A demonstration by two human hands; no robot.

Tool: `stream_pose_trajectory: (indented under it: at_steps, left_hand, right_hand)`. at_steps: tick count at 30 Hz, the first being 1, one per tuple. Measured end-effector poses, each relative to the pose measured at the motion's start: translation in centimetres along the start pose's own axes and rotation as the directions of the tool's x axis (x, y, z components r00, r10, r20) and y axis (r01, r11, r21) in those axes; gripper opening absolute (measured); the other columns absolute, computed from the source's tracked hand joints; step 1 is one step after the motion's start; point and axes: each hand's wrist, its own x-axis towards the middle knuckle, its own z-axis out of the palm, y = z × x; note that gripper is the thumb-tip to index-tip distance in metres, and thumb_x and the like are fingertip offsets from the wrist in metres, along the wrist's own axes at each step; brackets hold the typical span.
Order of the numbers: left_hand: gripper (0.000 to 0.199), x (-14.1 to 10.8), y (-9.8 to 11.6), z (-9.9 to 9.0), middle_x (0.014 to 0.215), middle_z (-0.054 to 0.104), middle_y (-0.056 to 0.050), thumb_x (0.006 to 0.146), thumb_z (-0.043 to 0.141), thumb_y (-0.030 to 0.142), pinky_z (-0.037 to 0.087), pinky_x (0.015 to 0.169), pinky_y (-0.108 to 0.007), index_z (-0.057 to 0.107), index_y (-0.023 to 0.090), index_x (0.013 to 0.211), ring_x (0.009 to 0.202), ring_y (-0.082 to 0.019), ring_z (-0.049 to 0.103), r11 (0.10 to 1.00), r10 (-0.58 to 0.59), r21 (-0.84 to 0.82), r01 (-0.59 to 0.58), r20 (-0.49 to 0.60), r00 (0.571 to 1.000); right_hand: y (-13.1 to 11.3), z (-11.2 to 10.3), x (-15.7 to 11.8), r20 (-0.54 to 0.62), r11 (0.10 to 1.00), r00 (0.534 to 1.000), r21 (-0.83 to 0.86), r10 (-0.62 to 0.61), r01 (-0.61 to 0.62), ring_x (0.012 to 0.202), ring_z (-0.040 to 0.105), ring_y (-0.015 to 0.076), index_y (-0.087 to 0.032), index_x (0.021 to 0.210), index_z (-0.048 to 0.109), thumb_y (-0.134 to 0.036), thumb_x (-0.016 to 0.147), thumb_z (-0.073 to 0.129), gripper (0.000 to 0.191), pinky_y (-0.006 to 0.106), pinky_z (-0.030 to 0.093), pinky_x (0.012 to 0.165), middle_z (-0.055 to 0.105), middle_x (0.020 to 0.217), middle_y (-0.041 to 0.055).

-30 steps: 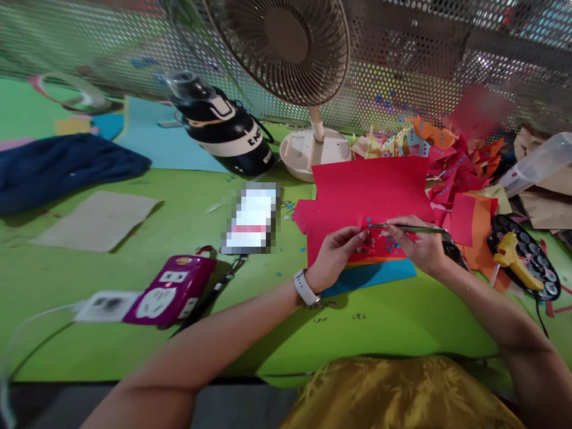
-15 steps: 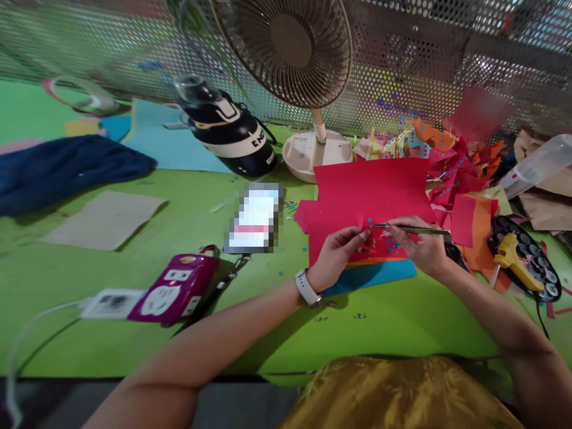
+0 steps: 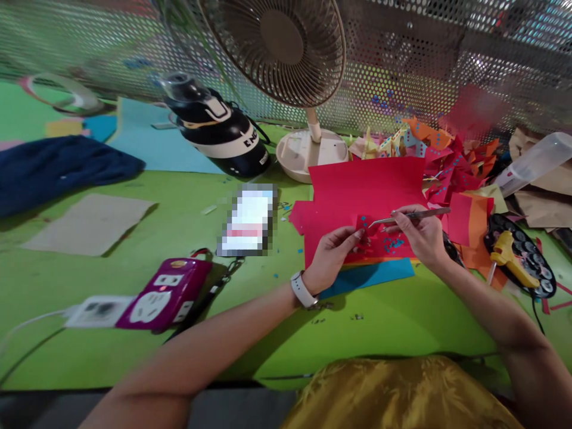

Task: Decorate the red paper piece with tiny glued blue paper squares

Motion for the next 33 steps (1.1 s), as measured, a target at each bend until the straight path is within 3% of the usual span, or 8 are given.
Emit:
stream_pose_trajectory:
  at_steps: [5, 11, 33]
  left_hand:
    - [0.028, -0.1, 0.1, 0.1, 0.070, 0.068, 0.000, 0.062, 0.081, 0.039, 0.046, 0.059, -0.022, 0.071, 0.016, 0.076, 0.058, -0.009, 0.057, 1.000, 0.003, 0.013, -0.003, -0.027, 1.000]
    - [0.027, 0.0, -0.1, -0.1, 0.076, 0.072, -0.003, 0.066, 0.080, 0.040, 0.048, 0.064, -0.022, 0.072, 0.017, 0.078, 0.064, -0.010, 0.060, 1.000, 0.015, 0.019, -0.016, 0.012, 1.000]
    - [0.028, -0.1, 0.0, 0.0, 0.069, 0.069, -0.001, 0.065, 0.080, 0.039, 0.048, 0.062, -0.023, 0.070, 0.016, 0.077, 0.061, -0.010, 0.059, 1.000, -0.003, 0.025, 0.003, 0.000, 1.000]
  right_hand:
    - [0.2, 0.1, 0.0, -0.009, 1.000, 1.000, 0.000, 0.005, -0.005, 0.062, 0.072, 0.0175, -0.018, 0.084, 0.057, -0.048, 0.078, 0.066, 0.031, 0.028, 0.058, 0.060, 0.072, 0.069, 0.0032]
    - [0.8, 0.2, -0.1, 0.013, 1.000, 1.000, 0.019, 0.007, -0.007, 0.063, 0.072, 0.0172, -0.017, 0.086, 0.058, -0.048, 0.079, 0.065, 0.032, 0.028, 0.059, 0.061, 0.072, 0.072, 0.0040]
    - [1.0, 0.1, -0.3, 0.004, 1.000, 1.000, -0.010, -0.016, 0.016, 0.061, 0.071, 0.0164, -0.018, 0.086, 0.060, -0.047, 0.081, 0.064, 0.030, 0.027, 0.057, 0.060, 0.071, 0.070, 0.0024]
